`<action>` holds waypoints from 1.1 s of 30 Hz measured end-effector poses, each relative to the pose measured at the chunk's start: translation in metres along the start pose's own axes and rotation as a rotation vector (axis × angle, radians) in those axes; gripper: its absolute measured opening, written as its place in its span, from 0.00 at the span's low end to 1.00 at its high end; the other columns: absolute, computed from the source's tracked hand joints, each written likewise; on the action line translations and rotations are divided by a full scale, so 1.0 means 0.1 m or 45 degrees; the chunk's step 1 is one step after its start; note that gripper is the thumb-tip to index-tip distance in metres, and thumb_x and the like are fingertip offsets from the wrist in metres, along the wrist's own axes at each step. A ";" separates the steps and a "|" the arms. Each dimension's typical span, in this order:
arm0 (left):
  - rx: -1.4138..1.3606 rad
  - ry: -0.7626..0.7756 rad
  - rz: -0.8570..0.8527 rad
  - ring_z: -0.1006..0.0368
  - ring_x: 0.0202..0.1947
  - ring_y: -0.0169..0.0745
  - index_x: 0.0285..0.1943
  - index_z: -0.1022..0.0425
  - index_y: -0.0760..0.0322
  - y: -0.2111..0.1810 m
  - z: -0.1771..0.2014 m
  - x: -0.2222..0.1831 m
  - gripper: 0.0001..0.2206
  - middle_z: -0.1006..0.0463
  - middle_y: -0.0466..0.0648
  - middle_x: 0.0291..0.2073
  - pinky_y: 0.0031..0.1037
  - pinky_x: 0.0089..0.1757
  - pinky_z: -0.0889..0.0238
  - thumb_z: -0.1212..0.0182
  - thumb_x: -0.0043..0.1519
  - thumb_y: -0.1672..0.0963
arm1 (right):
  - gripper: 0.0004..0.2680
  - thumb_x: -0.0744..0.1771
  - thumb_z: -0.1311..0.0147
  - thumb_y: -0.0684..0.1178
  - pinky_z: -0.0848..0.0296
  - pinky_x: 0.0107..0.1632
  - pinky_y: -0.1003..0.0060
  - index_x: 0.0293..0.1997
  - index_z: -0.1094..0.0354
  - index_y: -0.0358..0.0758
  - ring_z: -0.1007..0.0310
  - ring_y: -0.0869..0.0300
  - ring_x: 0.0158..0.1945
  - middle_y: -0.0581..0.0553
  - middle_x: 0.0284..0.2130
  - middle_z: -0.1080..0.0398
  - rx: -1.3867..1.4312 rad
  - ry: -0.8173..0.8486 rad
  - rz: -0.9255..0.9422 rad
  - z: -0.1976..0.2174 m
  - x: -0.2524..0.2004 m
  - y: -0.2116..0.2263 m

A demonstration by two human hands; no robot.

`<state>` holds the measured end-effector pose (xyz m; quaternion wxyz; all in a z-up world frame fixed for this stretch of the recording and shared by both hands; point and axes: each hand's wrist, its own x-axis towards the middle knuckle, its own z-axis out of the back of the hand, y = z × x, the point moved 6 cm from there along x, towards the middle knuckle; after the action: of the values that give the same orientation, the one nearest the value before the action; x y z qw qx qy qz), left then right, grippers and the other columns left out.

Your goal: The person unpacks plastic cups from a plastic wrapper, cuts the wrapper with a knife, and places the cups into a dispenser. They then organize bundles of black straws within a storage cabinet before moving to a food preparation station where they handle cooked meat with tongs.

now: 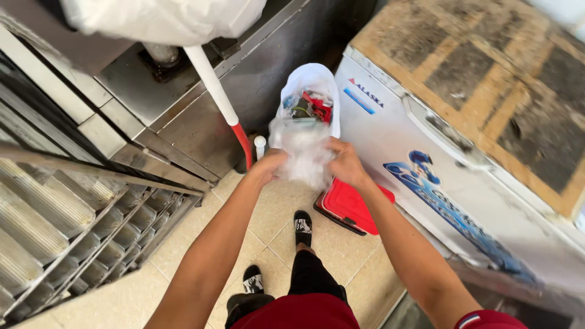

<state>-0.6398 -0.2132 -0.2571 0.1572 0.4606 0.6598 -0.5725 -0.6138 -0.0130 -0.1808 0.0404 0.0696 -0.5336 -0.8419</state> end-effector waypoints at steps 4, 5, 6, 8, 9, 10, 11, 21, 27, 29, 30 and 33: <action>-0.938 -0.194 -0.158 0.24 0.38 0.43 0.64 0.30 0.55 -0.08 0.17 0.57 0.28 0.20 0.46 0.43 0.43 0.46 0.30 0.41 0.55 0.45 | 0.10 0.65 0.40 0.41 0.24 0.45 0.60 0.51 0.22 0.35 0.24 0.57 0.40 0.40 0.39 0.19 0.143 -0.343 -0.213 0.41 0.95 -0.81; -0.691 -0.365 -0.261 0.23 0.38 0.45 0.64 0.31 0.58 -0.11 0.29 0.75 0.29 0.20 0.48 0.43 0.45 0.47 0.29 0.40 0.55 0.45 | 0.12 0.65 0.39 0.40 0.24 0.46 0.60 0.53 0.26 0.35 0.23 0.56 0.42 0.40 0.41 0.20 0.115 -0.423 -0.124 0.50 1.19 -0.94; -0.442 -0.527 -0.346 0.22 0.38 0.47 0.65 0.31 0.62 -0.09 0.36 0.92 0.30 0.20 0.51 0.42 0.47 0.47 0.29 0.38 0.56 0.46 | 0.13 0.64 0.38 0.40 0.24 0.48 0.60 0.54 0.29 0.35 0.22 0.56 0.43 0.39 0.43 0.21 0.082 -0.497 -0.043 0.61 1.36 -1.06; 0.167 -0.824 -0.341 0.22 0.42 0.53 0.63 0.32 0.67 -0.02 0.50 1.17 0.31 0.20 0.56 0.43 0.47 0.48 0.29 0.35 0.56 0.46 | 0.19 0.62 0.36 0.39 0.25 0.47 0.57 0.57 0.37 0.36 0.23 0.52 0.44 0.38 0.42 0.25 -0.013 -0.573 0.029 0.58 1.63 -1.31; 0.524 -0.950 -0.248 0.23 0.45 0.57 0.62 0.32 0.69 0.03 0.56 1.26 0.31 0.21 0.59 0.45 0.46 0.48 0.30 0.34 0.56 0.46 | 0.22 0.60 0.35 0.39 0.26 0.44 0.55 0.58 0.41 0.35 0.25 0.49 0.42 0.36 0.41 0.27 -0.074 -0.575 0.018 0.44 1.76 -1.43; 0.878 -1.051 -0.141 0.24 0.48 0.61 0.60 0.33 0.71 0.11 0.56 1.36 0.31 0.21 0.62 0.46 0.45 0.49 0.31 0.34 0.56 0.46 | 0.26 0.59 0.35 0.39 0.27 0.42 0.53 0.60 0.46 0.35 0.27 0.46 0.41 0.35 0.39 0.29 -0.145 -0.571 0.002 0.29 1.82 -1.57; 0.903 -1.036 0.009 0.24 0.49 0.62 0.56 0.29 0.71 0.25 0.58 1.48 0.26 0.21 0.63 0.46 0.45 0.49 0.31 0.37 0.59 0.46 | 0.26 0.58 0.38 0.36 0.27 0.45 0.50 0.61 0.45 0.37 0.27 0.43 0.43 0.35 0.40 0.31 -0.171 -0.488 0.040 0.07 1.81 -1.67; 1.050 -1.274 -0.409 0.23 0.28 0.67 0.28 0.20 0.69 0.40 0.76 1.77 0.14 0.22 0.66 0.25 0.49 0.36 0.28 0.42 0.62 0.54 | 0.17 0.62 0.46 0.39 0.25 0.50 0.46 0.55 0.28 0.51 0.24 0.37 0.47 0.34 0.52 0.32 -0.747 0.404 -0.230 -1.90 1.91 -2.91; 1.062 -1.301 -0.409 0.24 0.24 0.66 0.25 0.20 0.69 0.41 0.71 1.64 0.14 0.23 0.64 0.21 0.48 0.33 0.29 0.40 0.59 0.53 | 0.11 0.68 0.51 0.47 0.24 0.56 0.49 0.51 0.23 0.41 0.23 0.45 0.57 0.35 0.55 0.26 -1.034 0.650 -0.424 -2.70 2.07 -4.22; 1.103 -1.237 -0.435 0.23 0.26 0.66 0.27 0.19 0.68 0.35 0.77 1.71 0.14 0.23 0.64 0.22 0.48 0.34 0.29 0.40 0.60 0.53 | 0.14 0.67 0.46 0.53 0.29 0.59 0.50 0.54 0.26 0.36 0.28 0.43 0.60 0.32 0.57 0.29 -1.042 0.822 -0.383 -2.92 2.21 -4.20; 1.133 -1.199 -0.464 0.23 0.27 0.66 0.28 0.19 0.67 0.33 0.77 1.71 0.13 0.22 0.64 0.24 0.49 0.35 0.29 0.40 0.60 0.53 | 0.19 0.66 0.43 0.59 0.35 0.62 0.50 0.56 0.28 0.33 0.33 0.42 0.62 0.30 0.58 0.32 -1.039 1.042 -0.305 -3.01 2.23 -4.12; 1.078 -1.107 -0.344 0.22 0.30 0.65 0.32 0.18 0.67 0.29 0.74 1.69 0.14 0.20 0.62 0.25 0.50 0.38 0.30 0.40 0.61 0.51 | 0.28 0.62 0.37 0.61 0.30 0.60 0.52 0.64 0.37 0.33 0.30 0.43 0.60 0.31 0.57 0.31 -0.870 1.132 -0.271 -2.67 2.23 -3.85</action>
<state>-0.7299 -0.2101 -0.4207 0.1413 0.1202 0.3035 -0.9346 -0.7885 -0.1189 -0.6583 0.1963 0.4536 -0.1527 -0.8558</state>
